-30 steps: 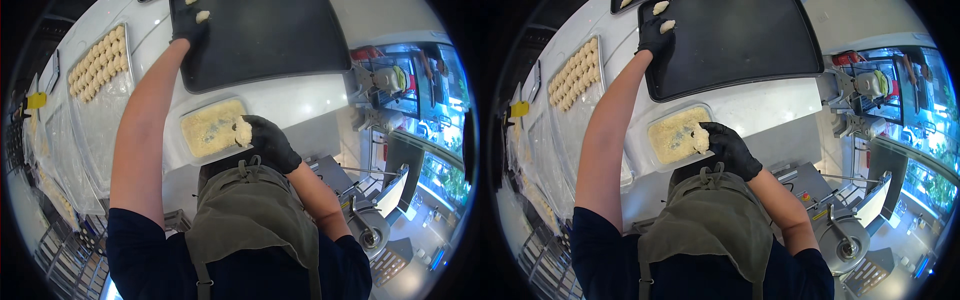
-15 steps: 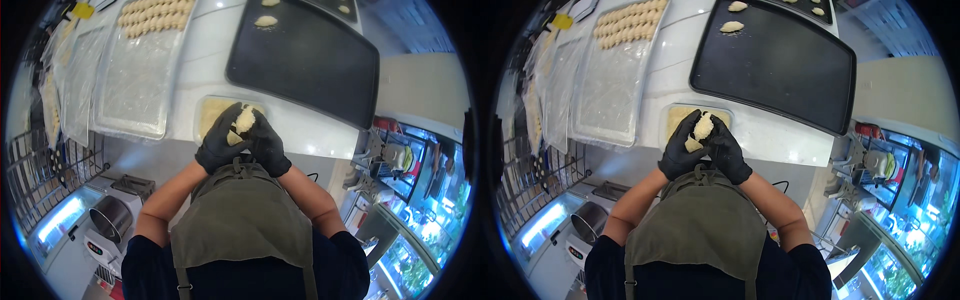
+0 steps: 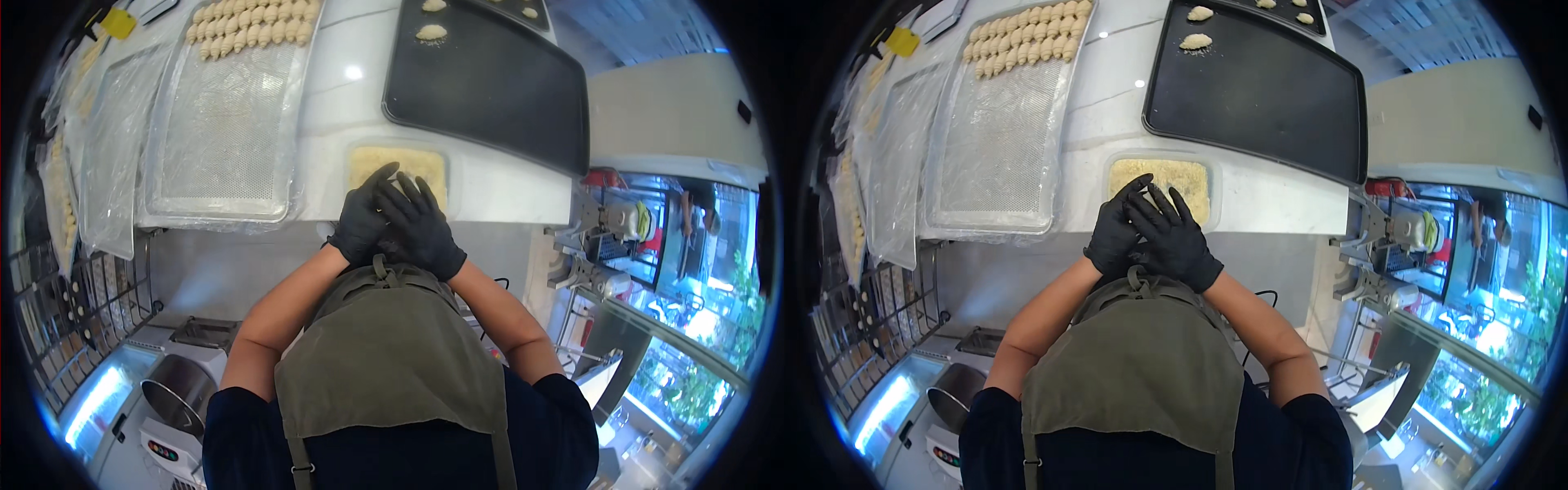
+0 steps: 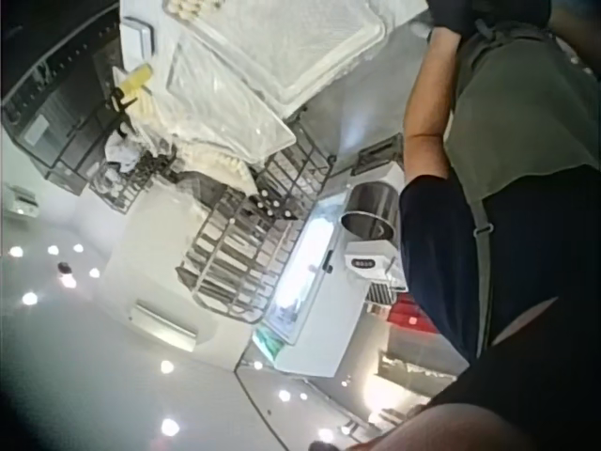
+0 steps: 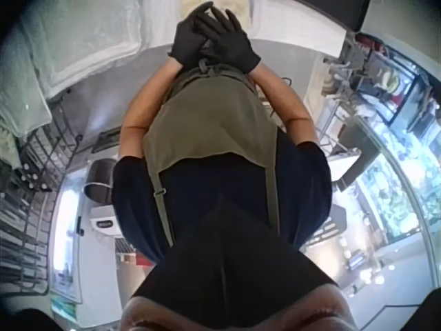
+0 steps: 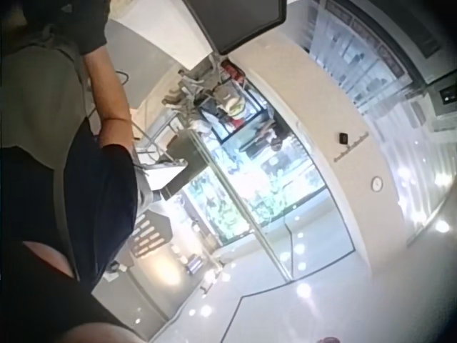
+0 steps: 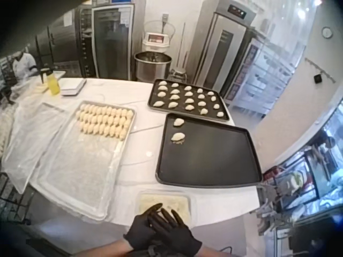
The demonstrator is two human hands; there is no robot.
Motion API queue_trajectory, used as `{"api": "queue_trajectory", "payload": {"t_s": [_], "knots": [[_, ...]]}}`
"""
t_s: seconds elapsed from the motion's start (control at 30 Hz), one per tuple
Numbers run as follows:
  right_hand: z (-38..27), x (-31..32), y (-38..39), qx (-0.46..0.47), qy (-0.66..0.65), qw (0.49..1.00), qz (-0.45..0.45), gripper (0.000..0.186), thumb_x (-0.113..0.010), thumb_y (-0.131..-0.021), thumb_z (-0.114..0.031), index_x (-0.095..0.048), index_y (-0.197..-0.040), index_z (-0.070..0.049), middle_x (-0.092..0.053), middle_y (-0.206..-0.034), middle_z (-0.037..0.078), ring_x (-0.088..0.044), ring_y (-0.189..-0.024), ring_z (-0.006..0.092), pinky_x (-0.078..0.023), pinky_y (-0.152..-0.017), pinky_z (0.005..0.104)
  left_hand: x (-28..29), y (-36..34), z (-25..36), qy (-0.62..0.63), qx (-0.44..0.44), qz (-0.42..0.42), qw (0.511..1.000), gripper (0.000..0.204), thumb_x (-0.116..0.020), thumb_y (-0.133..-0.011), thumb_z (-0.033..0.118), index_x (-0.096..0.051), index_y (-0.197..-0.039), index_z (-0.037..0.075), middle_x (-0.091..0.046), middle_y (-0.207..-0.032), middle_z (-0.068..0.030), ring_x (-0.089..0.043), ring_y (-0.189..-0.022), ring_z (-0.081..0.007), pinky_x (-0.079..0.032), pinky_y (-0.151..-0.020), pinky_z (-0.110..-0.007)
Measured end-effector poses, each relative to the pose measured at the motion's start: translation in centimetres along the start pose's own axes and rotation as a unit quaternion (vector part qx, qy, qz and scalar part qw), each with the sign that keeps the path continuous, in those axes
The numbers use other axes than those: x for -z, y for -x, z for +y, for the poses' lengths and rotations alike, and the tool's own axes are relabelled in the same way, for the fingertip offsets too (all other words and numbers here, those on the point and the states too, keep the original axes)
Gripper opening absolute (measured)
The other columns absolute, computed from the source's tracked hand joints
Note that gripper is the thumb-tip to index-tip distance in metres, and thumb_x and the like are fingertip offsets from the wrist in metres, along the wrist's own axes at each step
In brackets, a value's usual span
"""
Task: Shaping small pieces of dough and arranging them onto baking trays.
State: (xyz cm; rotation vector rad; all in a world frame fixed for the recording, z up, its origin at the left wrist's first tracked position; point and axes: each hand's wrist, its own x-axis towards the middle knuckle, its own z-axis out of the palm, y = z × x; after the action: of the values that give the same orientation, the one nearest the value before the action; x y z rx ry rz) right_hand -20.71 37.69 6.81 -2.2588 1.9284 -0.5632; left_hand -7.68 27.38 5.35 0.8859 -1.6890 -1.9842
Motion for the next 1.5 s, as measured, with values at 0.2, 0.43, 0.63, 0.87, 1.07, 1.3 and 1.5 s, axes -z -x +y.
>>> {"api": "queue_trajectory", "payload": {"t_s": [0.2, 0.43, 0.63, 0.87, 1.07, 1.3, 1.5], "knots": [[-0.4, -1.0, 2.2, -0.118, -0.017, 0.989, 0.092, 0.084, -0.067, -0.080, -0.044, -0.038, -0.151, -0.009, -0.038, -0.157, 0.011, -0.030, -0.147, 0.0353, -0.022, -0.121, 0.0496, 1.0, 0.1, -1.7, -0.060, -0.103, -0.016, 0.993, 0.067, -0.066, -0.075, -0.005, -0.054, -0.140, 0.004, -0.065, -0.127, -0.0122, -0.065, -0.108, -0.0207, -0.050, -0.094, -0.030], [-2.0, -1.8, 3.2, -0.179, -0.062, 0.973, 0.131, 0.082, -0.063, -0.083, -0.048, -0.038, -0.151, -0.009, -0.037, -0.158, 0.010, -0.029, -0.147, 0.0352, -0.021, -0.121, 0.0507, 1.1, -0.7, -1.3, -0.076, -0.081, -0.078, 0.991, 0.062, -0.067, -0.075, -0.004, -0.056, -0.135, 0.003, -0.066, -0.124, -0.0111, -0.065, -0.105, -0.0210, -0.050, -0.095, -0.030], [-1.0, -1.6, 3.9, -0.161, 0.001, 0.984, 0.071, 0.077, -0.065, -0.085, -0.039, -0.038, -0.149, -0.004, -0.037, -0.156, 0.016, -0.030, -0.146, 0.0371, -0.027, -0.118, 0.0504, 0.0, -1.4, -0.6, -0.086, -0.076, -0.112, 0.987, 0.054, -0.071, -0.074, 0.002, -0.061, -0.127, 0.003, -0.070, -0.119, -0.0107, -0.067, -0.101, -0.0224, -0.051, -0.090, -0.031], [1.8, 1.7, 4.5, -0.184, -0.140, 0.935, 0.268, 0.067, -0.068, -0.086, -0.027, -0.044, -0.146, -0.009, -0.041, -0.153, 0.015, -0.035, -0.143, 0.0348, -0.031, -0.117, 0.0457, -1.1, -7.4, 1.6, -0.155, -0.127, -0.078, 0.977, 0.042, -0.068, -0.080, -0.001, -0.065, -0.121, 0.001, -0.070, -0.115, -0.0093, -0.066, -0.102, -0.0191, -0.051, -0.092, -0.030], [8.6, 2.8, 5.9, -0.219, -0.226, 0.909, 0.274, 0.049, -0.072, -0.082, -0.009, -0.060, -0.129, -0.007, -0.058, -0.135, 0.012, -0.055, -0.124, 0.0309, -0.045, -0.103, 0.0402, -1.5, -23.5, 2.0, -0.206, -0.144, 0.037, 0.967, 0.049, -0.076, -0.078, 0.008, -0.065, -0.125, 0.007, -0.071, -0.114, -0.0088, -0.067, -0.098, -0.0200, -0.051, -0.090, -0.030], [15.1, 4.2, 6.0, -0.181, -0.297, 0.909, 0.229, 0.032, -0.072, -0.079, 0.000, -0.069, -0.111, -0.004, -0.068, -0.113, 0.008, -0.064, -0.101, 0.0254, -0.051, -0.090, 0.0360, -4.1, -29.8, 1.2, -0.341, -0.137, 0.100, 0.925, 0.061, -0.072, -0.082, 0.018, -0.053, -0.139, 0.008, -0.069, -0.116, -0.0128, -0.066, -0.100, -0.0291, -0.052, -0.090, -0.036], [21.9, 5.8, -0.7, -0.198, -0.286, 0.918, 0.191, 0.042, -0.073, -0.083, -0.004, -0.065, -0.124, -0.005, -0.069, -0.109, 0.009, -0.066, -0.091, 0.0219, -0.054, -0.082, 0.0319, -2.8, -30.3, 0.6, -0.436, -0.206, 0.134, 0.866, 0.059, -0.068, -0.085, 0.017, -0.052, -0.140, 0.008, -0.068, -0.113, -0.0153, -0.064, -0.099, -0.0325, -0.050, -0.090, -0.039]]}}
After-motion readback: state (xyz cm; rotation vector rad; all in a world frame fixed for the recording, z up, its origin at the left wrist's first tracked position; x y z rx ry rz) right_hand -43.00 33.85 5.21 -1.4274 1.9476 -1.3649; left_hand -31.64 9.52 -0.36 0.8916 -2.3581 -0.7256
